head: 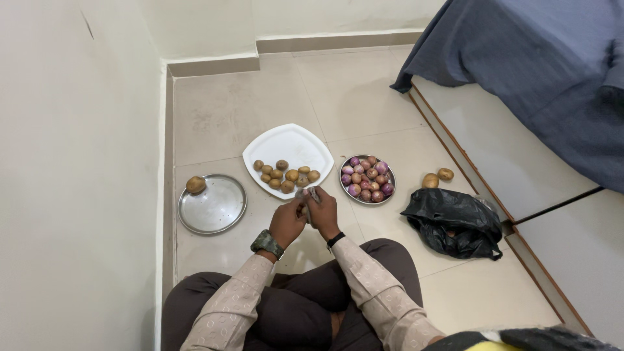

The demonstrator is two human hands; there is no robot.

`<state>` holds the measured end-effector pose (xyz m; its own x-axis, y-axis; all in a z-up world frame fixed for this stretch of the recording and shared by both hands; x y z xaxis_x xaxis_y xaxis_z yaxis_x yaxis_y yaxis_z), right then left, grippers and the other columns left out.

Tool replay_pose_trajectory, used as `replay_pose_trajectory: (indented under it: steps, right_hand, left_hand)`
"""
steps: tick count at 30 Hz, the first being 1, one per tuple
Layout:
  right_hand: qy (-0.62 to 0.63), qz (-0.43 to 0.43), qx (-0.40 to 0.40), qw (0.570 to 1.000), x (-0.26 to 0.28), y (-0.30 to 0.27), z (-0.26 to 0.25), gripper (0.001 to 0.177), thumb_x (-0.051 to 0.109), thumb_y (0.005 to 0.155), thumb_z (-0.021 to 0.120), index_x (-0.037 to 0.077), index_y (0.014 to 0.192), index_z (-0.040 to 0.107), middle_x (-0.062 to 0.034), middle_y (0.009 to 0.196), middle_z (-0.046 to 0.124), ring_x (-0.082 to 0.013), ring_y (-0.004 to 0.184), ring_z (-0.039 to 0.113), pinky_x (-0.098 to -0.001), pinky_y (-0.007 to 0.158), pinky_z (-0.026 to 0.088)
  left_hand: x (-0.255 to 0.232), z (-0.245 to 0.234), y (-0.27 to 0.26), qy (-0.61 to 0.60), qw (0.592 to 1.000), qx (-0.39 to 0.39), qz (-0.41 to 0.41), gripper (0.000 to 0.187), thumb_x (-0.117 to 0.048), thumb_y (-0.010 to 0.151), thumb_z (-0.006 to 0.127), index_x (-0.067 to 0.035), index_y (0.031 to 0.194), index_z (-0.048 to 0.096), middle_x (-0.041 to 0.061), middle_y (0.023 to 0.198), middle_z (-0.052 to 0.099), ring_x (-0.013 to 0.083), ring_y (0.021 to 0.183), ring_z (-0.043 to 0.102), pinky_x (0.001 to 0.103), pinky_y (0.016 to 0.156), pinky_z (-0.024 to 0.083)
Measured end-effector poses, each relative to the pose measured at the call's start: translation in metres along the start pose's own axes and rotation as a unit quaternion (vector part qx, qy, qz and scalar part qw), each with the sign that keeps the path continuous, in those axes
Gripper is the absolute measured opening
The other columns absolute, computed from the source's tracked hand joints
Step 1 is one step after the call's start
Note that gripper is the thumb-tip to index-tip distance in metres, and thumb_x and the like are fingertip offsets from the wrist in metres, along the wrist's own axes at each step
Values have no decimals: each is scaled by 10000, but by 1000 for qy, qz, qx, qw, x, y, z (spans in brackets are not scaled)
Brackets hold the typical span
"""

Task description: The person sits on the floor and wipes potatoes with a cloth, moving them from a metal plate to a white tray. They handle the potatoes one at a time, rubbing each with the cloth before placing it on the tray.

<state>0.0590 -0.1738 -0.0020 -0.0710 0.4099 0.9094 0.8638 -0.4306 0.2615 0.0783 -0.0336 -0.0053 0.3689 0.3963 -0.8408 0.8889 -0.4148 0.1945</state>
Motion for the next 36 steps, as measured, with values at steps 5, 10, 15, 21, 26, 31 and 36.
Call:
replay_pose_trajectory:
  steps: [5, 10, 15, 21, 26, 31, 36]
  right_hand:
    - [-6, 23, -22, 999, -18, 12, -4, 316, 283, 946, 740, -33, 951, 725, -120, 698, 723, -139, 599, 644, -312, 567, 512]
    - [277, 173, -93, 941, -53, 25, -42, 279, 295, 983, 640, 19, 1018, 633, -68, 712, 656, -179, 503, 606, -347, 401, 499]
    - [378, 192, -36, 905, -37, 20, -35, 271, 308, 1019, 581, 55, 1109, 611, -74, 775, 666, -190, 556, 653, -358, 431, 562]
    - [231, -12, 39, 972, 15, -8, -1, 318, 301, 1078, 524, 25, 1234, 544, -69, 985, 659, -145, 828, 671, -324, 644, 589]
    - [115, 26, 49, 992, -1, -20, 15, 359, 334, 1108, 482, 34, 1264, 602, -76, 853, 628, -104, 717, 566, -246, 641, 489]
    - [256, 152, 84, 951, -15, -14, 14, 366, 362, 1052, 525, 19, 1165, 587, -76, 894, 669, -149, 667, 638, -319, 537, 542]
    - [254, 163, 177, 937, -14, -22, 28, 405, 428, 1039, 520, 57, 1193, 573, -62, 904, 671, -135, 678, 678, -323, 510, 590]
  left_hand:
    - [2, -1, 0, -65, 996, 22, -49, 324, -140, 778, 839, -29, 1049, 699, 124, 836, 757, 242, 726, 737, 353, 692, 574]
    - [10, -18, 6, -135, 987, -8, -82, 341, -171, 809, 833, -3, 1071, 691, 101, 877, 781, 168, 774, 749, 311, 730, 595]
    - [34, -14, 8, -371, 907, 2, -200, 399, -191, 861, 776, 20, 1176, 652, 98, 960, 749, 152, 851, 725, 300, 789, 605]
    - [42, -10, 9, -402, 895, 5, -195, 370, -141, 857, 780, 34, 1164, 666, 77, 1000, 738, 143, 891, 707, 287, 825, 596]
    - [23, -14, 10, -214, 972, 8, -100, 273, -63, 833, 807, 15, 1076, 710, 87, 924, 774, 145, 819, 732, 288, 767, 608]
    - [0, -29, 9, -102, 994, -10, -21, 320, -73, 793, 824, -27, 1079, 688, 111, 937, 766, 205, 825, 755, 324, 755, 598]
    - [-13, -36, 3, 44, 997, -33, 62, 352, 5, 795, 751, -71, 1123, 646, 124, 1039, 701, 330, 939, 690, 422, 780, 561]
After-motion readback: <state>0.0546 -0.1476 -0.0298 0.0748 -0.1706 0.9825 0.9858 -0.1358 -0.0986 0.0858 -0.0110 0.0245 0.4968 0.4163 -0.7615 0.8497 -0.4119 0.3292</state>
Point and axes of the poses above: each hand's wrist, its own y-axis towards the middle knuckle, its own z-axis out of the palm, x = y × z, the point moved 8 cm from there along y, towards the middle knuckle
